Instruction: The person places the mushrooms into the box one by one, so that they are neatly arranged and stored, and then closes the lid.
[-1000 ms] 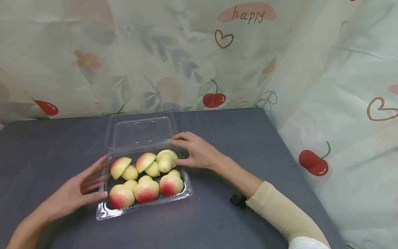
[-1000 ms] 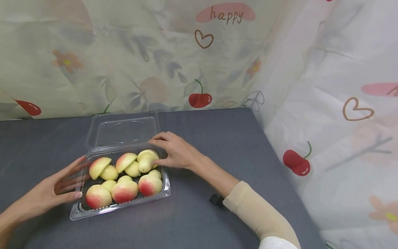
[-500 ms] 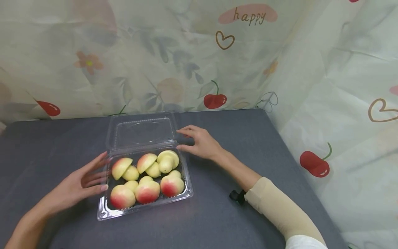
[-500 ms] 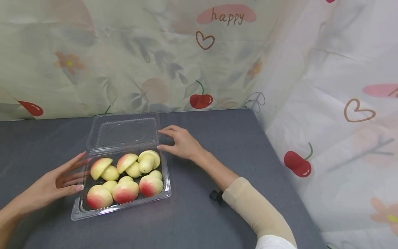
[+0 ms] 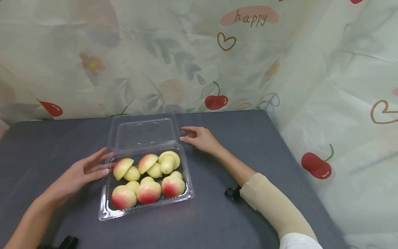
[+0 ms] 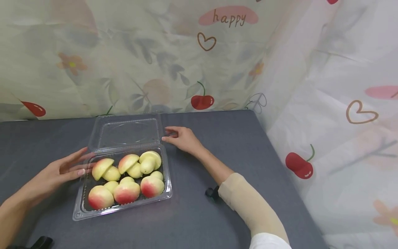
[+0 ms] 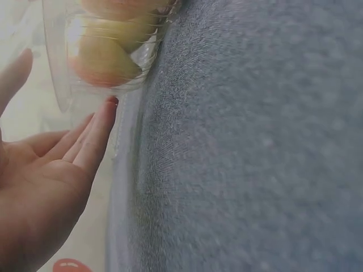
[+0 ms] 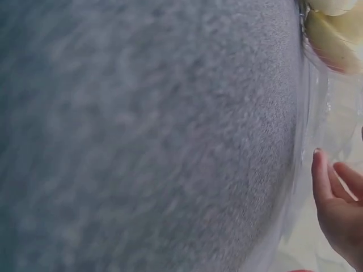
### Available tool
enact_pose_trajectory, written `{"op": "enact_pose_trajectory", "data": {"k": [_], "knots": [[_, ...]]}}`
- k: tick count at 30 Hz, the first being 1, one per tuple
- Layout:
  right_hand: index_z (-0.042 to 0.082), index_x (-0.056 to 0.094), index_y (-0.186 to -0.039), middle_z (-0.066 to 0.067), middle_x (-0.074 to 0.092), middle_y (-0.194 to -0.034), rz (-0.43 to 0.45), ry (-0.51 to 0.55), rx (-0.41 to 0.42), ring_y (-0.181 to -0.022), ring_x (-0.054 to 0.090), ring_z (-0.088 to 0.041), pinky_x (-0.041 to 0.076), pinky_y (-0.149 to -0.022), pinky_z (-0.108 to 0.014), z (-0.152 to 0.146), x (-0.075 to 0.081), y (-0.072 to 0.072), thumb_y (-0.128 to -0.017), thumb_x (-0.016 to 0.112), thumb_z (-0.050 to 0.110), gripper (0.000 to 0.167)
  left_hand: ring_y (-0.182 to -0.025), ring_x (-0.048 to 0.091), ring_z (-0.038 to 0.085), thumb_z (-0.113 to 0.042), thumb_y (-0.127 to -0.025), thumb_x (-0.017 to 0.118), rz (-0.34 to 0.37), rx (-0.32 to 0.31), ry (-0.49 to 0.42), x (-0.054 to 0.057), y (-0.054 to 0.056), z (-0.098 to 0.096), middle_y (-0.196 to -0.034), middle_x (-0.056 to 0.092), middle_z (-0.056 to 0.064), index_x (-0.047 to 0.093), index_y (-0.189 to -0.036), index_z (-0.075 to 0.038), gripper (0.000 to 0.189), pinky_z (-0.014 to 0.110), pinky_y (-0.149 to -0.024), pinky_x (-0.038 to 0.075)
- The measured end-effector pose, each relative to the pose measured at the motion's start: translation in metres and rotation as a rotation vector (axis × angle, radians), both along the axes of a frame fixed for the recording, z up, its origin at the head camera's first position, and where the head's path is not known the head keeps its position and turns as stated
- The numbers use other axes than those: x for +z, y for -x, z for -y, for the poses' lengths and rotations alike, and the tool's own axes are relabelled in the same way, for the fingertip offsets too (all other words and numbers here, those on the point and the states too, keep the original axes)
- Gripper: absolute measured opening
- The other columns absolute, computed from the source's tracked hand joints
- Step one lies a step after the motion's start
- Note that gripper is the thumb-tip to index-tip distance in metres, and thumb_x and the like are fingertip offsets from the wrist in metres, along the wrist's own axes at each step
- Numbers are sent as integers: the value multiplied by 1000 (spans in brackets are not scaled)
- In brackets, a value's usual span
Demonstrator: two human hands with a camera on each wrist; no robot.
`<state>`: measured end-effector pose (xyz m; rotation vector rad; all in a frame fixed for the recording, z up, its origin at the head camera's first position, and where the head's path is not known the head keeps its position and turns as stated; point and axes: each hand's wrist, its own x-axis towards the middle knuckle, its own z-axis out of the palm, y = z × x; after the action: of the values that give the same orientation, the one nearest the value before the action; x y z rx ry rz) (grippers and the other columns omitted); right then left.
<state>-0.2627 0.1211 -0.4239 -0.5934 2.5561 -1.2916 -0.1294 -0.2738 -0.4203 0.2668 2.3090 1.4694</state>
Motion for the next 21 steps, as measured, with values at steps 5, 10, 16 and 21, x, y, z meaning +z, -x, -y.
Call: {"op": "enact_pose_trajectory", "data": {"k": [5, 10, 16, 21], "knots": [[6, 58, -139, -5, 70, -121, 107, 89, -27, -109, 67, -13, 53, -92, -33, 4, 0, 4, -93, 72, 29, 53, -119, 46, -15, -33, -102, 57, 14, 30, 3, 0, 6, 1, -158, 35, 13, 11, -161, -16, 76, 8, -86, 40], [3, 58, -138, -10, 67, -126, 210, 189, -58, -107, 68, -17, 53, -94, -37, 8, 3, 6, -93, 71, 25, 52, -118, 54, -7, -35, -103, 56, 39, 63, -57, -1, 12, 1, -156, 37, 17, 13, -161, -14, 75, 8, -88, 42], [1, 57, -138, -11, 66, -127, 242, 220, -50, -108, 68, -17, 53, -94, -37, 12, 2, 8, -94, 70, 19, 49, -122, 54, 2, -37, -100, 59, 72, 100, -62, -2, 17, 0, -156, 35, 19, 13, -161, -13, 80, 28, -104, 43], [3, 59, -138, -7, 69, -123, 200, 168, -39, -109, 67, -14, 52, -92, -31, 12, 1, 8, -92, 73, 19, 51, -125, 50, 4, -40, -97, 64, 65, 124, 13, -3, 19, -2, -157, 33, 18, 11, -161, -15, 87, 45, -108, 39]]}}
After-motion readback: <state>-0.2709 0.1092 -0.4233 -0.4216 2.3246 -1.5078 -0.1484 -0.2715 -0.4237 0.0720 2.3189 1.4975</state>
